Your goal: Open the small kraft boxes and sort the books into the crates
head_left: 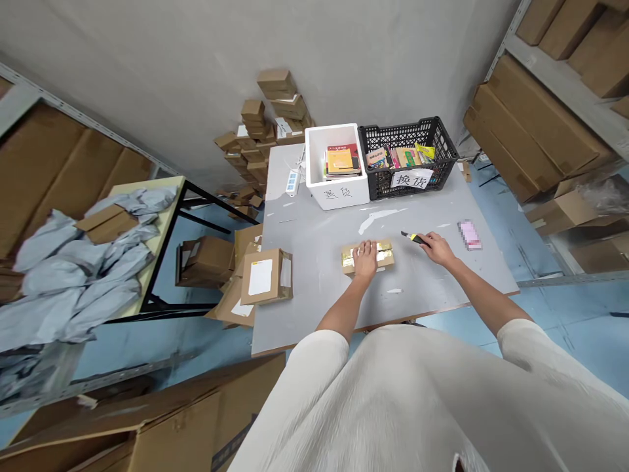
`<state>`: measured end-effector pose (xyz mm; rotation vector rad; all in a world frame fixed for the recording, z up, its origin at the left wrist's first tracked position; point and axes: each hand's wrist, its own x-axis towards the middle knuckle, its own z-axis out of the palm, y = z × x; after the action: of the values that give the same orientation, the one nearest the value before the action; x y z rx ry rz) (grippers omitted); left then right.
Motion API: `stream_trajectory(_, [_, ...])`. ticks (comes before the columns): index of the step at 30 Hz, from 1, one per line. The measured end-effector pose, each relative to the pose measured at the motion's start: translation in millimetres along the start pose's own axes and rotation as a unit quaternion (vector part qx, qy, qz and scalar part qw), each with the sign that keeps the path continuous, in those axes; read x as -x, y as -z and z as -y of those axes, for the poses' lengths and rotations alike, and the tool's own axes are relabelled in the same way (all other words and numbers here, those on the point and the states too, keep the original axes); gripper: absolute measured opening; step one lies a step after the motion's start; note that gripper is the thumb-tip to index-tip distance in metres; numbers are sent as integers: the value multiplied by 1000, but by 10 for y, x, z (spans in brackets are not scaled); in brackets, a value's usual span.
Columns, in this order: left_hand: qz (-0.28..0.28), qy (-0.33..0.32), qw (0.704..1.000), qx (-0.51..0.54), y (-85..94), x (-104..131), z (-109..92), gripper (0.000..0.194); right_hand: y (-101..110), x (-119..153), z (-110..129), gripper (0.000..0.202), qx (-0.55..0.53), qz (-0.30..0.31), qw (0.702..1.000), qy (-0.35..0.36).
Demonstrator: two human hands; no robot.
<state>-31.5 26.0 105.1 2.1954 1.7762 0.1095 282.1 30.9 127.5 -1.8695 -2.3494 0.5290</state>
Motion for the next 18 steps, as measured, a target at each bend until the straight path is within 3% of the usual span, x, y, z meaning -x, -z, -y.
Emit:
stream_trajectory(4, [-3, 12, 1000, 7, -16, -21, -11, 64, 7, 60, -66, 52, -29, 12, 999, 11])
stream_trajectory(9, [28, 7, 999, 28, 30, 18, 36, 64, -148, 13, 108, 46, -81, 25, 996, -27])
stream_trajectory(13, [29, -2, 999, 35, 99, 185, 152, 63, -200, -239, 341, 46, -100, 22, 995, 9])
stream_trajectory(18, [2, 15, 1000, 24, 147, 480, 288, 58, -240, -674, 815, 45, -95, 32, 993, 63])
